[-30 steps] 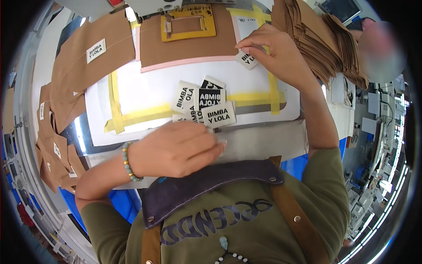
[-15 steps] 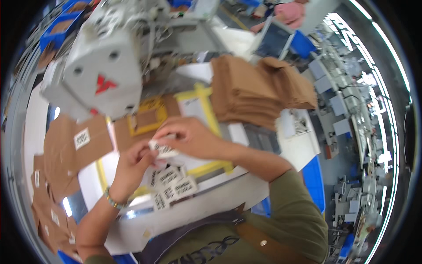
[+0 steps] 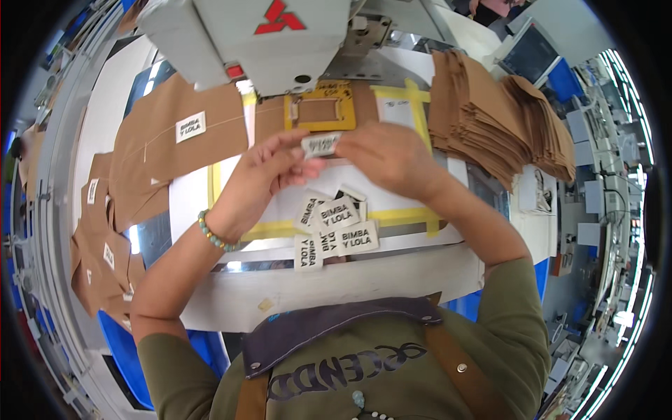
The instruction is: Sewing brand labels onto pieces of brown leather using an industrial sewing machine.
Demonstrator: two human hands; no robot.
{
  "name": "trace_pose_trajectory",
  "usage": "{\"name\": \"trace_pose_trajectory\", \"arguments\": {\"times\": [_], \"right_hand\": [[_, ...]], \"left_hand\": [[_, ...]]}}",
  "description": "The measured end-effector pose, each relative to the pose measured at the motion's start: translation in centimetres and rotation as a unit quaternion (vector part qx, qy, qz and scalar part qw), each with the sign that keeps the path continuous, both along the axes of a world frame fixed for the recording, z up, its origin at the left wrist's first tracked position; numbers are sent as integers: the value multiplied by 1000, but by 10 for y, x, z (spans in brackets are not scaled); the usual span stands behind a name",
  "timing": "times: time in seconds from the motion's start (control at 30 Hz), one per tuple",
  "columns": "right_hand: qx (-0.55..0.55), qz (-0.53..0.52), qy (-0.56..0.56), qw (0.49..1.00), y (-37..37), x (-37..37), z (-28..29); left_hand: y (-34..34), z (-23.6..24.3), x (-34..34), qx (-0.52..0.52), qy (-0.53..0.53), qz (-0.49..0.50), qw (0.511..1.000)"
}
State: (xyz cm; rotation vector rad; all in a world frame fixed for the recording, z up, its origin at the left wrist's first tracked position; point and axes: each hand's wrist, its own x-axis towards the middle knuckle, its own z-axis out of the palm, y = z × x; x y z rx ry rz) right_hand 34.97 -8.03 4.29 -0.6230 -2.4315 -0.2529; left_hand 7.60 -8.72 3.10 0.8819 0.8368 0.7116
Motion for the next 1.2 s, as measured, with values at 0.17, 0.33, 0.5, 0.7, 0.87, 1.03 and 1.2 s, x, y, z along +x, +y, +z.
{"name": "trace_pose_trajectory", "arguments": {"times": [0.17, 0.33, 0.5, 0.7, 0.87, 1.03, 1.2], "right_hand": [[100, -42, -12, 994, 48, -14, -20], [46, -41, -53, 997, 54, -19, -43], [22, -53, -56, 997, 50, -16, -41], [-37, -33, -43, 998, 50, -6, -38], [-48, -62, -32, 996, 48, 5, -39], [-69, -38, -82, 994, 57, 6, -32], [-127, -36, -28, 991, 59, -6, -57]], "left_hand": [[19, -12, -17, 261, 214, 51, 940], [30, -16, -23, 615, 415, -29, 669], [35, -25, -14, 667, 438, -70, 599], [42, -31, -12, 641, 447, -78, 619], [49, -34, -16, 634, 415, -77, 648], [55, -30, -18, 631, 413, -86, 651], [54, -27, -21, 656, 421, -92, 619]]}}
